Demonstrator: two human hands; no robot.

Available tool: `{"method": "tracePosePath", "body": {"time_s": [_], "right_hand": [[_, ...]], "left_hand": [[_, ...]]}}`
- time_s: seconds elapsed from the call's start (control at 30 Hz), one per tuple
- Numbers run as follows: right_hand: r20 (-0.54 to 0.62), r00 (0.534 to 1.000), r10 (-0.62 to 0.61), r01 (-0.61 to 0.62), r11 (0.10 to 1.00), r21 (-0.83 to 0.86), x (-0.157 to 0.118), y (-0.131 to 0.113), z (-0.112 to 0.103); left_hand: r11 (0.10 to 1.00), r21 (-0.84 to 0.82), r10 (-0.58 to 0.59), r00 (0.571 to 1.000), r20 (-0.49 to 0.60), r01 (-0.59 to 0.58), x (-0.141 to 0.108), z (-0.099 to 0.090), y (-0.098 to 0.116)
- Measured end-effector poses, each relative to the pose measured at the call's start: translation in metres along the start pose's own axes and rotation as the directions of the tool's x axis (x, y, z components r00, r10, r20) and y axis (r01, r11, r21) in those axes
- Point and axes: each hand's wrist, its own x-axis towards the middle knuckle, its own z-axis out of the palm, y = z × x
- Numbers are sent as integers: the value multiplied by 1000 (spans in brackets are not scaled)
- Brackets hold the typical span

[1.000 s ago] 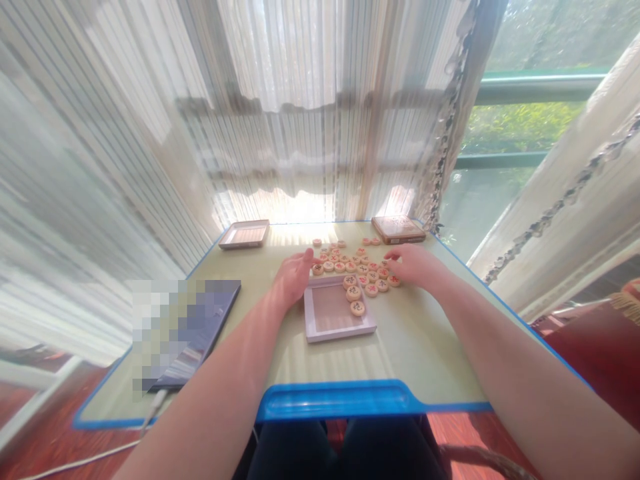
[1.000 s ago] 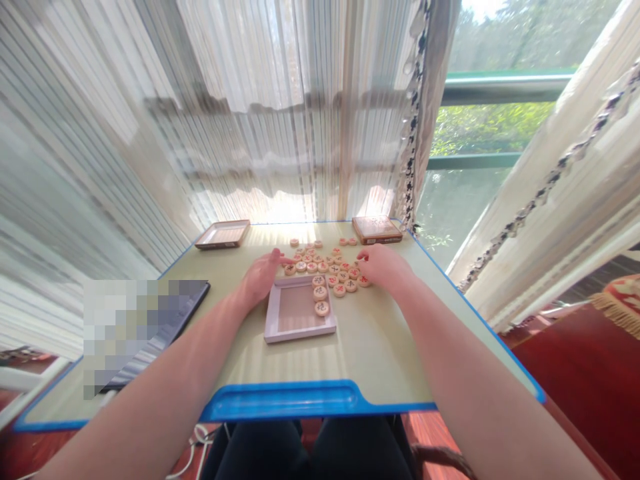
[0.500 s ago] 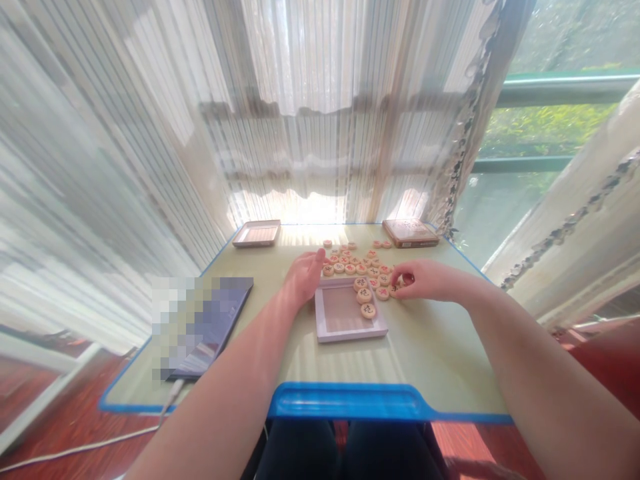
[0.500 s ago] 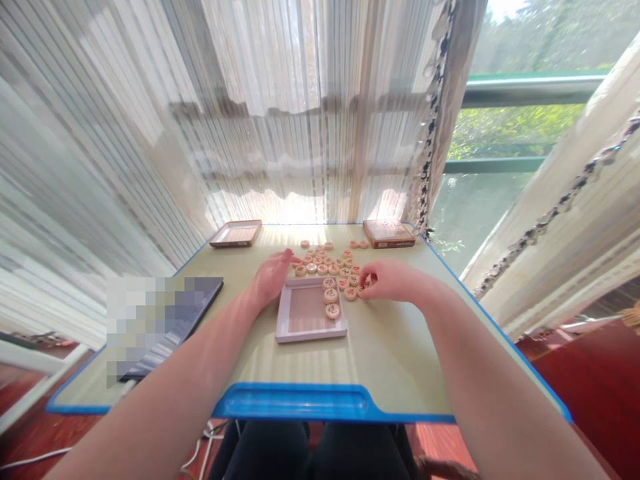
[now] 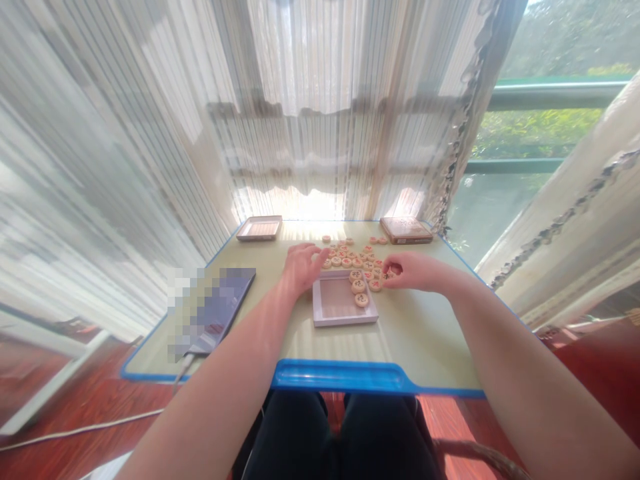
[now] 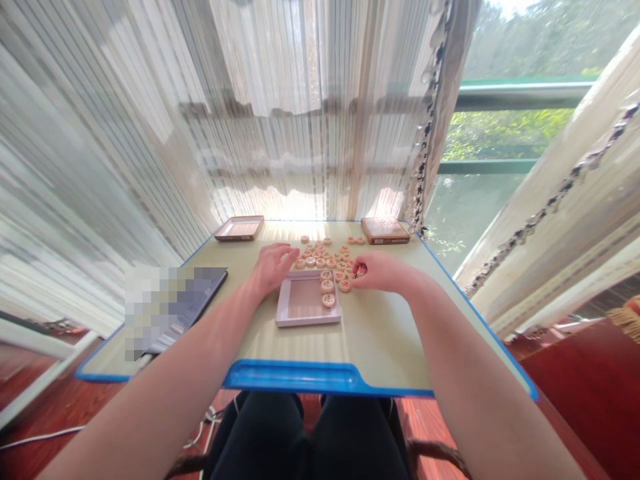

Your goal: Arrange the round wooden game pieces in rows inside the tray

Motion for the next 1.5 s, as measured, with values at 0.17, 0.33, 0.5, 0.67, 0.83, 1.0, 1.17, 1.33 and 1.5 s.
{"method": "tracePosePath", "body": {"time_s": [0.17, 0.33, 0.5, 0.67, 0.83, 1.0, 1.17, 1.33, 1.5], "right_hand": [[-90, 989, -115, 121, 991, 54, -7, -14, 0], [-92, 967, -236, 241, 970, 44, -7, -26, 12], [-63, 956, -286, 287, 958, 10, -5, -30, 22], [-34, 954, -297, 297, 955, 9, -5, -31, 22], [-31, 951, -308, 308, 951, -8, -6, -32, 23], [-21, 941, -337, 337, 942, -13, -10, -37, 23], [5, 932, -362, 362, 932, 10, -11, -39, 23], [5, 932, -362, 362, 932, 14, -11, -39, 23], [-7, 937, -350, 350, 936, 34, -13, -39, 21]], "left_hand": [[989, 102, 106, 994, 34, -109, -5, -8, 7], [982, 134, 119, 985, 124, -135, -10, -12, 8], [983, 107, 131, 976, 176, -152, -8, -11, 8], [982, 95, 141, 971, 193, -161, -8, -10, 8], [983, 99, 134, 971, 197, -156, -8, -10, 9], [979, 105, 150, 970, 192, -173, -8, -9, 7], [981, 121, 126, 971, 202, -152, -8, -9, 8], [982, 110, 128, 971, 203, -152, -8, -11, 9], [984, 101, 127, 971, 204, -150, -9, -11, 7]]}}
